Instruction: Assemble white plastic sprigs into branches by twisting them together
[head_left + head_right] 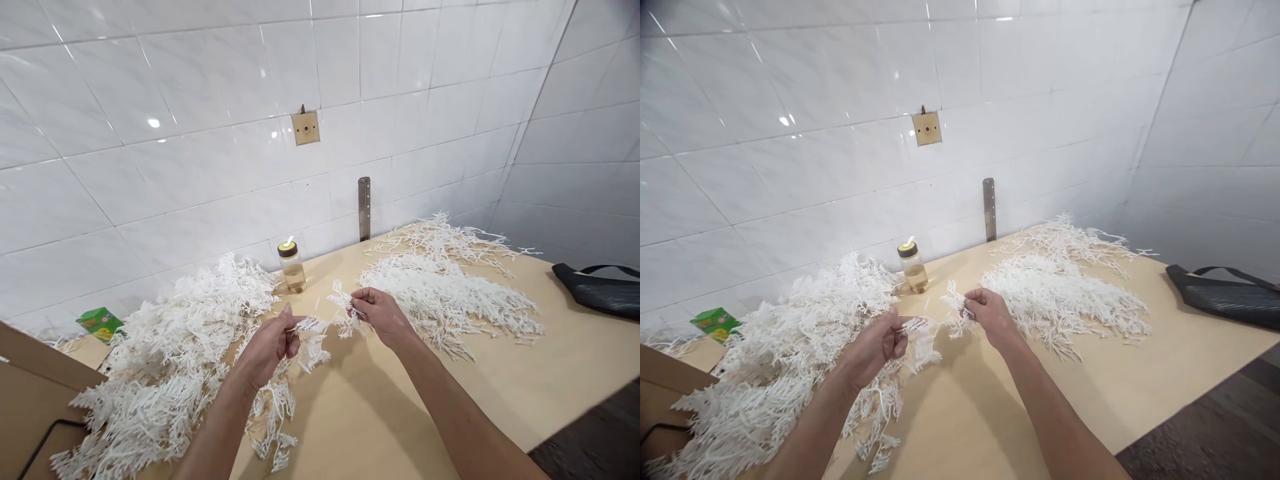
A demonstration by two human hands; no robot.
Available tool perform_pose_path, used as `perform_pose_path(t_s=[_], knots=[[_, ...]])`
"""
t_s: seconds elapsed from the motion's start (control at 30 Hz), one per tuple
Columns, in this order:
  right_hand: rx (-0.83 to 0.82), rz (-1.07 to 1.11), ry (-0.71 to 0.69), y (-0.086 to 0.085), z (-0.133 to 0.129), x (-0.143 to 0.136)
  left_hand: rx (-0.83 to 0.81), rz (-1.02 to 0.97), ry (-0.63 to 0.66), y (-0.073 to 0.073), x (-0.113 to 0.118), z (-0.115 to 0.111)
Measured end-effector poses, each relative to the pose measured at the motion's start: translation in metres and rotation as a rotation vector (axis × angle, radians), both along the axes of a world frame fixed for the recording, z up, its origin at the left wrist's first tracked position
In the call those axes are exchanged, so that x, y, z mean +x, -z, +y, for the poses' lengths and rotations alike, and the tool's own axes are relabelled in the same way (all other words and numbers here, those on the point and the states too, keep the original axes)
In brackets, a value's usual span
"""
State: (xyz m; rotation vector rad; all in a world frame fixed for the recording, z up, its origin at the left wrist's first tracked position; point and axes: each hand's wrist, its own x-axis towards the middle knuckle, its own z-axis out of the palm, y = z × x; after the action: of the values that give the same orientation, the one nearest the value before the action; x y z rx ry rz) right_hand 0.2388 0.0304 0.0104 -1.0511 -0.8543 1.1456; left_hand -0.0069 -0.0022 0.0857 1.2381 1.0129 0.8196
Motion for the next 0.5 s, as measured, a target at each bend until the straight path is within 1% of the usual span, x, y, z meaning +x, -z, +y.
perform_pose_path(t_s=[0.07, 0.17, 0.3, 0.4, 0.5], knots=[[0.004, 0.065, 0.025, -0.003, -0.001, -0.003, -0.029, 0.013, -0.003, 0.006, 0.004, -0.001], [0.035, 0.163, 0.013, -0.01, -0.004, -0.012, -0.006, 0.057, 0.027, 0.015, 0.013, -0.005], [0.078, 0.21, -0.03, -0.018, -0.007, -0.027, 0.01, 0.149, -0.042, 0.025, 0.025, -0.005], [0.115, 0.214, -0.01, -0.02, -0.004, -0.034, 0.041, 0.224, -0.045, 0.028, 0.026, -0.003], [0.139, 0.25, 0.075, -0.02, 0.008, -0.033, 0.11, 0.291, -0.047, 0.027, 0.022, -0.001]])
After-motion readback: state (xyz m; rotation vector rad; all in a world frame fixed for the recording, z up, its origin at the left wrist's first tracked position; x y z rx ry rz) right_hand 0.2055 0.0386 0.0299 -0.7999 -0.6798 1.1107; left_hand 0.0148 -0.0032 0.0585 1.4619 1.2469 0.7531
